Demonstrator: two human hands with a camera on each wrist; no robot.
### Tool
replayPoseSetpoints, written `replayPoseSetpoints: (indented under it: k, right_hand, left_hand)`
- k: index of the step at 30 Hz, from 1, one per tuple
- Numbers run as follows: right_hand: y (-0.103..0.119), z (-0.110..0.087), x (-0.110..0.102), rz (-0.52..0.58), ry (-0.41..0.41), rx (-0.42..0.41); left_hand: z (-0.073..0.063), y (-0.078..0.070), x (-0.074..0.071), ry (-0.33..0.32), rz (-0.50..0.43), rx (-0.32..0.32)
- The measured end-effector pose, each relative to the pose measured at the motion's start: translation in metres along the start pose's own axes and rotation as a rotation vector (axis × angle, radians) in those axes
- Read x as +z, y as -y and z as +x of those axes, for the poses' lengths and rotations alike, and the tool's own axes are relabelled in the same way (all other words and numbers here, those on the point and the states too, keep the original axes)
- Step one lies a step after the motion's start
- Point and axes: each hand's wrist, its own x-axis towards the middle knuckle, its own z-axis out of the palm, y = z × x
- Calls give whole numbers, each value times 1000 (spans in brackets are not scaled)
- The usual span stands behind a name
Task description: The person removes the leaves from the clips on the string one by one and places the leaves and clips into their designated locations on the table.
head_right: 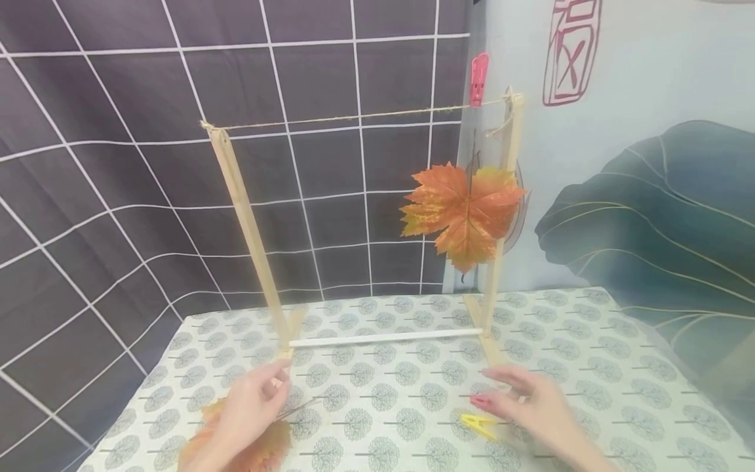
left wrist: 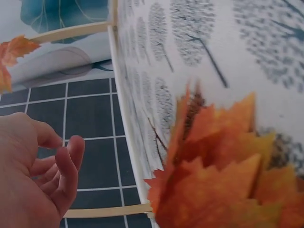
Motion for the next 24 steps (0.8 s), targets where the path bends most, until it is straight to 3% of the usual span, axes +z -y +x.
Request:
replayPoseSetpoints:
  k: [9, 18, 24]
  right_hand:
    - [18, 25, -20, -32, -17, -123]
    - [46, 57, -46, -20, -21, -214]
    - [60, 67, -57, -26, -16, -227]
  left_hand:
    - [13, -18, -6, 70, -67, -96]
    - [35, -40, -6, 50, -158, -52]
    - [47, -59, -4, 78, -253, -77]
